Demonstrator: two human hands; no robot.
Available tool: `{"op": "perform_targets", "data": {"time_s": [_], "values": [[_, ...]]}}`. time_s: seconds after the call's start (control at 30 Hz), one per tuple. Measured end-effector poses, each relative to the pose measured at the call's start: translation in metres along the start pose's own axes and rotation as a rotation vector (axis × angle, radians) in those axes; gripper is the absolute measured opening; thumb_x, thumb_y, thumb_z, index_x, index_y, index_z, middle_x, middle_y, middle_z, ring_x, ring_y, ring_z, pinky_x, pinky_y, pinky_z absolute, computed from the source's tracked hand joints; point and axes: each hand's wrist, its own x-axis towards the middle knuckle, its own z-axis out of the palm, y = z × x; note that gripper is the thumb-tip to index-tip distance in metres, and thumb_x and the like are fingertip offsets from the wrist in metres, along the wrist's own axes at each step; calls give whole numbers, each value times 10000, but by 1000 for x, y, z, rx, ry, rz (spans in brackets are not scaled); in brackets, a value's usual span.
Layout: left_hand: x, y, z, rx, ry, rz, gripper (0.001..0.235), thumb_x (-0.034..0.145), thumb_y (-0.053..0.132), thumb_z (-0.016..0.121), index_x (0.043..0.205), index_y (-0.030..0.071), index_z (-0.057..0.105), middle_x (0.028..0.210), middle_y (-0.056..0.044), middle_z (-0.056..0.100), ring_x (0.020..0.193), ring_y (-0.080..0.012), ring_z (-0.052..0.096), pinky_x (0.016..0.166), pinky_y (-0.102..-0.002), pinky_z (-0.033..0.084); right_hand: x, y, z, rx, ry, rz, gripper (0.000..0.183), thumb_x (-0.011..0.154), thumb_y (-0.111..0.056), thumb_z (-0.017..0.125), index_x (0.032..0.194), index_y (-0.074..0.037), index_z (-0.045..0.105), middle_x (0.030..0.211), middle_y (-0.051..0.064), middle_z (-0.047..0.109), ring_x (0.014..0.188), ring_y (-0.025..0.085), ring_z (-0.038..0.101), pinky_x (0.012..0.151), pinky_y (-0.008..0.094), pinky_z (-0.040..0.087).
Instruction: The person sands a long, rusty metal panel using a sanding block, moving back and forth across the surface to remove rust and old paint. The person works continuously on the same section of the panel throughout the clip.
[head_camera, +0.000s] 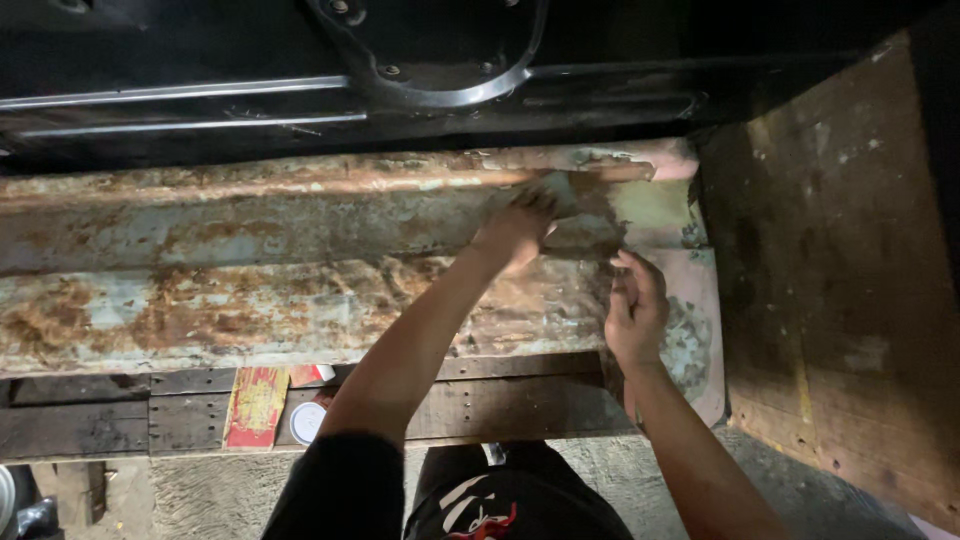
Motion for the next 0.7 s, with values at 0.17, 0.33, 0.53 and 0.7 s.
{"op": "perform_targets", "data": {"time_s": [0.17, 0.33, 0.53, 0.7], "values": [[-6, 2, -14, -146, -425, -287, 388, 1134, 322, 420, 1433, 152, 600, 1504, -156, 584, 1411, -364, 518, 1186, -488, 401, -6, -2, 1, 43, -3, -73, 452, 979, 78, 549, 1404, -71, 584, 1253, 83, 664, 948, 114, 622, 841, 255, 519], [-66, -24, -32, 56, -109, 101, 394, 980, 258, 490, 1336, 166, 635, 1496, -138, 525, 1389, -356, 547, 1145, -551, 411, -4, 0, 3, 74, -8, -4, 476, 976, 89, 534, 1424, -59, 595, 1168, 52, 660, 792, 88, 498, 801, 238, 507], [-8, -6, -44, -159, -422, -116, 463, 1034, 338, 426, 1474, 202, 468, 1609, -113, 354, 1397, -355, 490, 1162, -514, 389, -6, 12, 0, 133, -45, 91, 447, 982, 91, 503, 1412, -27, 536, 1272, 56, 657, 785, 50, 523, 694, 207, 455], [-17, 3, -75, -188, -481, -164, 504, 1089, 315, 405, 1583, 216, 378, 1611, -130, 368, 1365, -349, 508, 1173, -480, 418, -9, 14, -1, 93, -107, 315, 454, 1022, 27, 541, 1459, -79, 597, 1171, 116, 647, 886, 125, 553, 766, 278, 467]]}}
